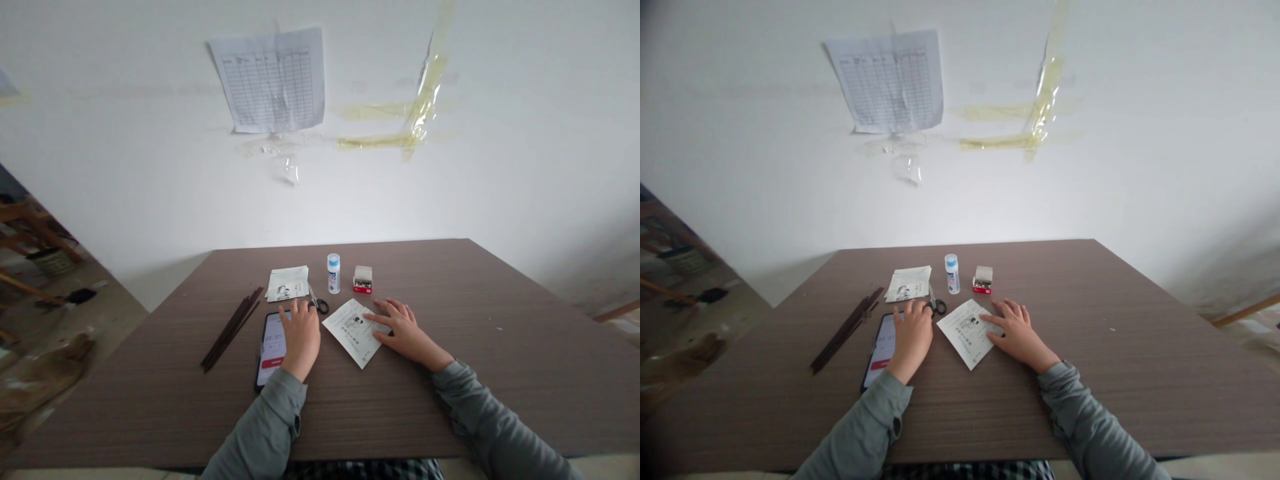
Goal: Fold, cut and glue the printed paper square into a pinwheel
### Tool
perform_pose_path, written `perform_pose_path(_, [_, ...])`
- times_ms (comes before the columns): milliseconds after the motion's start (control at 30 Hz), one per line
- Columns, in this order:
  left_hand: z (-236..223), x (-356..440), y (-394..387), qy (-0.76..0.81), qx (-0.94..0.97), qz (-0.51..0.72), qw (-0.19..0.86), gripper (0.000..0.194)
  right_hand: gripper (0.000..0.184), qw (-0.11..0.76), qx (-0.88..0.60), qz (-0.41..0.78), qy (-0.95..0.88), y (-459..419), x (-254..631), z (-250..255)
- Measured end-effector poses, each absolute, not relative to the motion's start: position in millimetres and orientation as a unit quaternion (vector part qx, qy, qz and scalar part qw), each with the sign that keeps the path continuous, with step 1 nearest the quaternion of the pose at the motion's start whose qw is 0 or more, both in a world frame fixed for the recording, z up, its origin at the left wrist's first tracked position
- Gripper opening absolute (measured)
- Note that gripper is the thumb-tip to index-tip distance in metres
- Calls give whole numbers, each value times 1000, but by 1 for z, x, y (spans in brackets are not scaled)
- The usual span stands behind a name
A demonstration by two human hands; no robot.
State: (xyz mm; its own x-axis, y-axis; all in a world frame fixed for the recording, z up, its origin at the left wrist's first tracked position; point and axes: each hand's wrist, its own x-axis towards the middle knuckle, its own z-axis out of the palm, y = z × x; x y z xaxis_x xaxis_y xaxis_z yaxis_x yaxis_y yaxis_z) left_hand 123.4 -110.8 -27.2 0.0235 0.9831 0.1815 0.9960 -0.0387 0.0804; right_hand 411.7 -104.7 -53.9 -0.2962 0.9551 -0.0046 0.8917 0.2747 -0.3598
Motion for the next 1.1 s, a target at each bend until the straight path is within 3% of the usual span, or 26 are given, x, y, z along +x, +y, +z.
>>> perform_pose_path(633, [-44,137,-105,-589,-778,-220,-14,28,59,105,-586,109,-796,-101,412,-68])
perform_pose_path(1000, [-46,144,-117,-571,-804,-157,-50,27,64,125,-582,100,-797,-103,409,-70])
perform_pose_path(1100, [-49,143,-115,-584,-795,-157,-48,37,62,146,-558,92,-812,-105,403,-69])
